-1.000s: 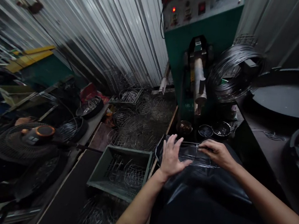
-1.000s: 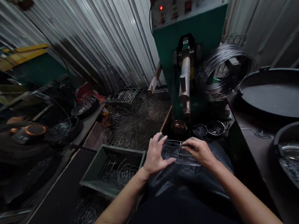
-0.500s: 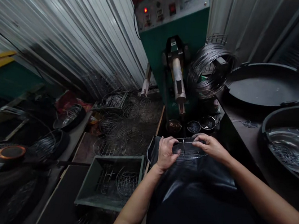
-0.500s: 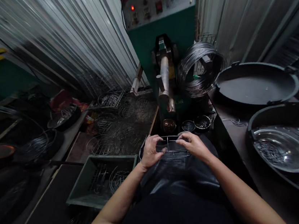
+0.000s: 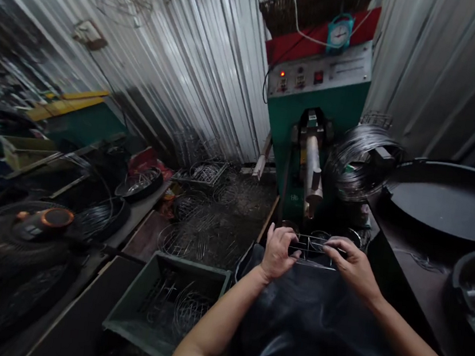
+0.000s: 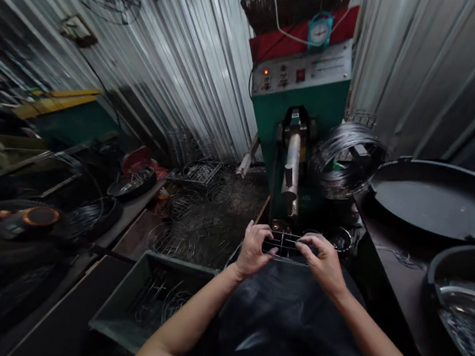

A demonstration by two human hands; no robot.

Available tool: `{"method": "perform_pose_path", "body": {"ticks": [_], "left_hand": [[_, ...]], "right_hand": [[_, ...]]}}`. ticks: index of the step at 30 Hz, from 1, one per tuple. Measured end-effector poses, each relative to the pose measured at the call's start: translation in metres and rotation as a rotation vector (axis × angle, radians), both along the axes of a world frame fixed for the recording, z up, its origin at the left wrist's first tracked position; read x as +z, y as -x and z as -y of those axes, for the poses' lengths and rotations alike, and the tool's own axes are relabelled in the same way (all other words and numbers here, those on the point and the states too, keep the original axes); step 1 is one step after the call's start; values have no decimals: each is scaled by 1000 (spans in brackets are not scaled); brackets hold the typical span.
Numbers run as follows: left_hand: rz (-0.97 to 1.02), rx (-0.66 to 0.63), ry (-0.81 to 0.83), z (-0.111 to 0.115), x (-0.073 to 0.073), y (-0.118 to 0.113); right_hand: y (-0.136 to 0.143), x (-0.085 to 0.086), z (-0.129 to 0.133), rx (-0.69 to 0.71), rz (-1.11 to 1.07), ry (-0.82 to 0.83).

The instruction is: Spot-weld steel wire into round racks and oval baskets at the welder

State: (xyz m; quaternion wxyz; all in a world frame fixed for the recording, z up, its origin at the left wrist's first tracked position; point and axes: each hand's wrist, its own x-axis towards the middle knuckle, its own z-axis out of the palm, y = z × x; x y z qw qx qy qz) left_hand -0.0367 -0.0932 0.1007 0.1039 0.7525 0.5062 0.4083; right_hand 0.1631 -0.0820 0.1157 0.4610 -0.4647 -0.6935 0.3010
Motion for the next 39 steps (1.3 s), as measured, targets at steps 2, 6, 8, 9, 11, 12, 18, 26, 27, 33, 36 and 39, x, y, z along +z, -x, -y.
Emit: {"method": "perform_pose_path", "body": {"ticks": [2,6,8,9,11,12,18,26,27,33,36,39], "left_hand": [[55,-18,19,-12,-2,-1],[97,-52,33,-30,-8,-3],[70,-59,34,-37,-10,-5],[58,-59,33,-40,-11,-6],[47,-59,31,-45,-13,-7],[46,-61,33,-47,-14,-7],[107,-44,100,-64,-26,-4],[92,-54,65,-81,-40,-1],[89,-55,58,-82,-41,-1],[53,-49,50,-88,-42,-3],[39,-42,37,-90,-41,-4],[24,-41,21,-92,-39,-4]], "right_hand": [[0,-2,-10,-19,34,-17],[1,-6,-24,-40,71,-26],[2,-7,-30,-41,61,-22],[2,-8,-33,-39,56,-17],[2,-11,-38,-37,56,1],[1,-12,-41,-36,61,15],[4,-20,-61,-6,64,75],[6,-24,-79,53,33,112],[5,-24,-80,60,34,118],[1,-22,-86,84,34,150],[1,-21,-89,85,27,162],[2,-21,-92,84,7,185]]}}
